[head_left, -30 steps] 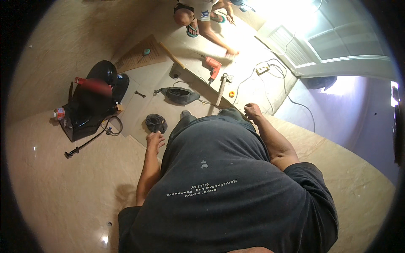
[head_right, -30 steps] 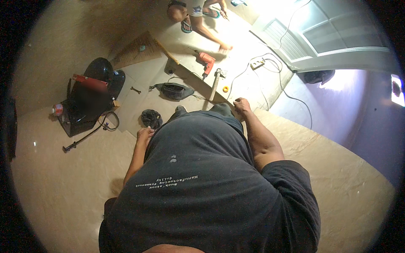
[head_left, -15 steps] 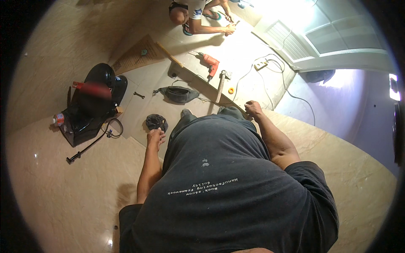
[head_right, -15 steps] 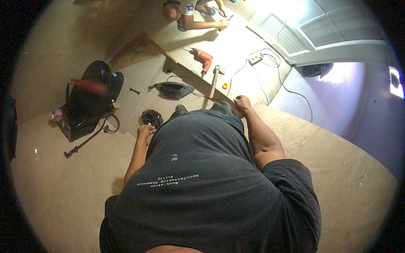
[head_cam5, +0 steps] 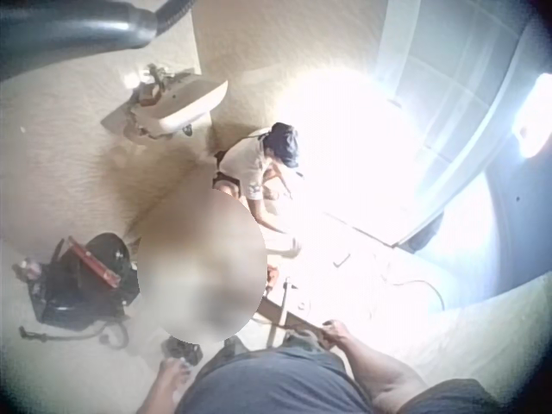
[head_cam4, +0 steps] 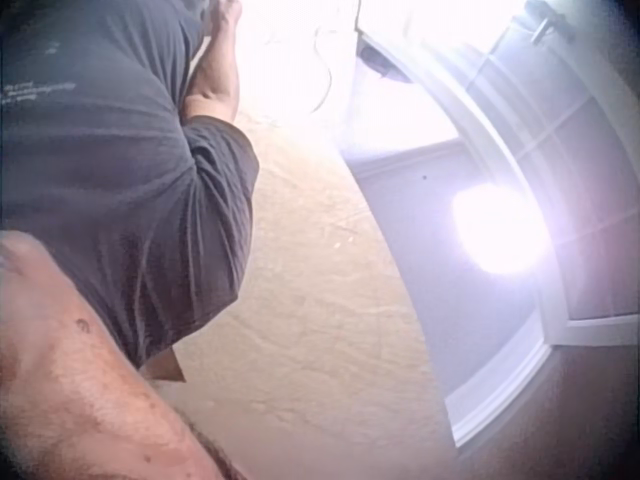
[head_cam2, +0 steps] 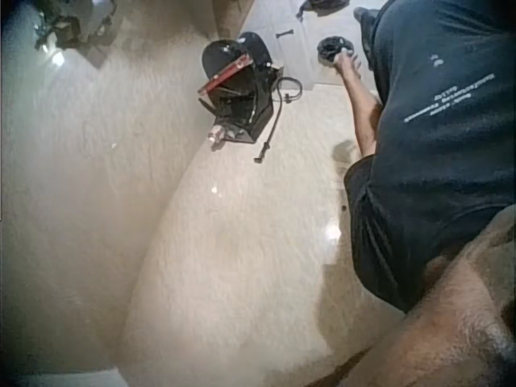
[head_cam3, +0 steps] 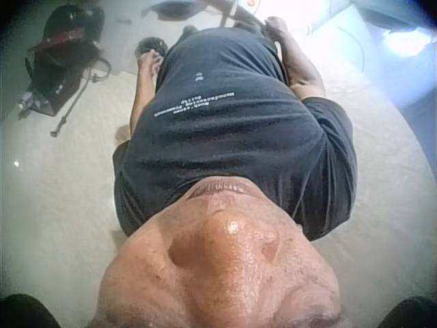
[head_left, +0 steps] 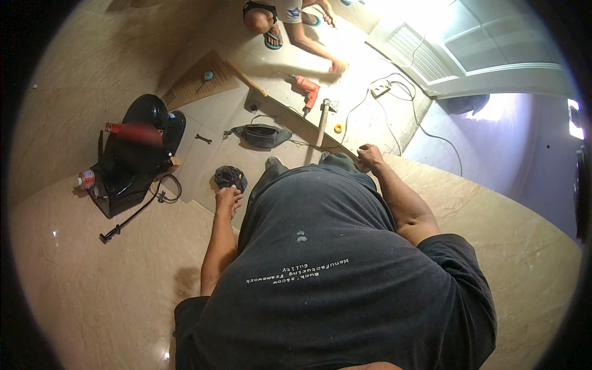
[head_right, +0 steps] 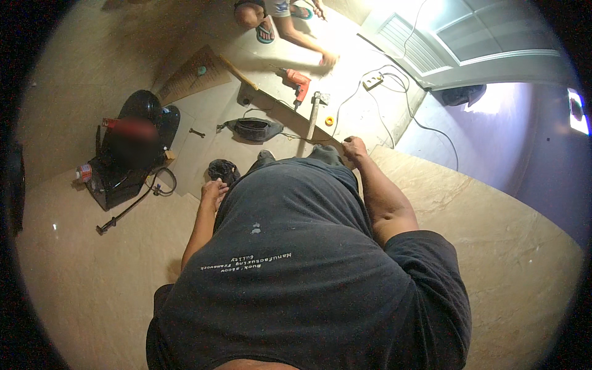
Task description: The person uses a hammer and a tool to work on a wall opening, then assembles a bidet attachment by connecting a hose and brass fitting.
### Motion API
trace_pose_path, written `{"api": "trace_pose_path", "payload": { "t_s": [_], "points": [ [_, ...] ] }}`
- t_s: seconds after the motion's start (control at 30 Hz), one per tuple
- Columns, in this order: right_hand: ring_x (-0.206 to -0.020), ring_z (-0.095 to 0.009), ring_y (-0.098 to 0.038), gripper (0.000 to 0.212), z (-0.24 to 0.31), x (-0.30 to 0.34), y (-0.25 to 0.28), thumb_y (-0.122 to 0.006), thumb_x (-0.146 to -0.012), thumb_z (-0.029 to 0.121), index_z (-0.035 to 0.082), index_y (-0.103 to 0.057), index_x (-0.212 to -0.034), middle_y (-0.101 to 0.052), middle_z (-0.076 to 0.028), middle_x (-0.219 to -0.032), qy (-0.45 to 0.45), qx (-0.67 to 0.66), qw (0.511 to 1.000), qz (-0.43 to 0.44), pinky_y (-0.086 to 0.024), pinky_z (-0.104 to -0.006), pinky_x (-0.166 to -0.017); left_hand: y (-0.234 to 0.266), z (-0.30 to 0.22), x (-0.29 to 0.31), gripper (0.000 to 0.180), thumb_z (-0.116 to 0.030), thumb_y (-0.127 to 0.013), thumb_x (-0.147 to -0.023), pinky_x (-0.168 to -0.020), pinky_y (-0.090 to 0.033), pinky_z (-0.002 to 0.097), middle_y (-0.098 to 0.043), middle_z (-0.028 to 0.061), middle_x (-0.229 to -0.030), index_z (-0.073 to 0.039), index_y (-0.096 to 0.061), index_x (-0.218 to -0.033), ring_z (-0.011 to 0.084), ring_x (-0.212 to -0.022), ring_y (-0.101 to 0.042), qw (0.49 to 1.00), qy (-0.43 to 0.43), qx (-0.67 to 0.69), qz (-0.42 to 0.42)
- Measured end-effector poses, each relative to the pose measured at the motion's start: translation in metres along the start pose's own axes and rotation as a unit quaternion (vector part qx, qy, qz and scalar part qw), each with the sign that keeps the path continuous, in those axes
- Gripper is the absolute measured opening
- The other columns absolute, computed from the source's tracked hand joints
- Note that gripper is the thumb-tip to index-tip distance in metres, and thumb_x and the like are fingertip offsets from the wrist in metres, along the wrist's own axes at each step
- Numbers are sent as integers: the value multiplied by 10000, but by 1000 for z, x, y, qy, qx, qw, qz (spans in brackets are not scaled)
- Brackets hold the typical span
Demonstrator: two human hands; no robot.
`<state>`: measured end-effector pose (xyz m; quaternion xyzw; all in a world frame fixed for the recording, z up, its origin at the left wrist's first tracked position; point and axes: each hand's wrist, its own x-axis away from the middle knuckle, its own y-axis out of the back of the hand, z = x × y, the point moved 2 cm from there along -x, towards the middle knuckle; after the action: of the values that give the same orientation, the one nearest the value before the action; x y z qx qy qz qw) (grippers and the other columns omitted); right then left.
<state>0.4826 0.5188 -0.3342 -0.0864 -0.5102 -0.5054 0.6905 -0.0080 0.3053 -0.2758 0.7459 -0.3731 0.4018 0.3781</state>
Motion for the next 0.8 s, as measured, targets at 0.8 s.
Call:
{"api": "trace_pose_path", "payload": {
  "t_s": [0.8],
  "points": [
    [-719, -219, -699, 357, -6, 0, -1, -604, -945, 231, 7, -675, -1215, -731, -148, -924, 3, 10, 1000, -22, -571, -349, -653, 1, 7, -5, 310, -227, -554, -1016, -908, -530, 504, -648, 193, -1144, 32, -554, -1186, 332, -1095, -652, 1000, -20, -10, 4]
  ]
}}
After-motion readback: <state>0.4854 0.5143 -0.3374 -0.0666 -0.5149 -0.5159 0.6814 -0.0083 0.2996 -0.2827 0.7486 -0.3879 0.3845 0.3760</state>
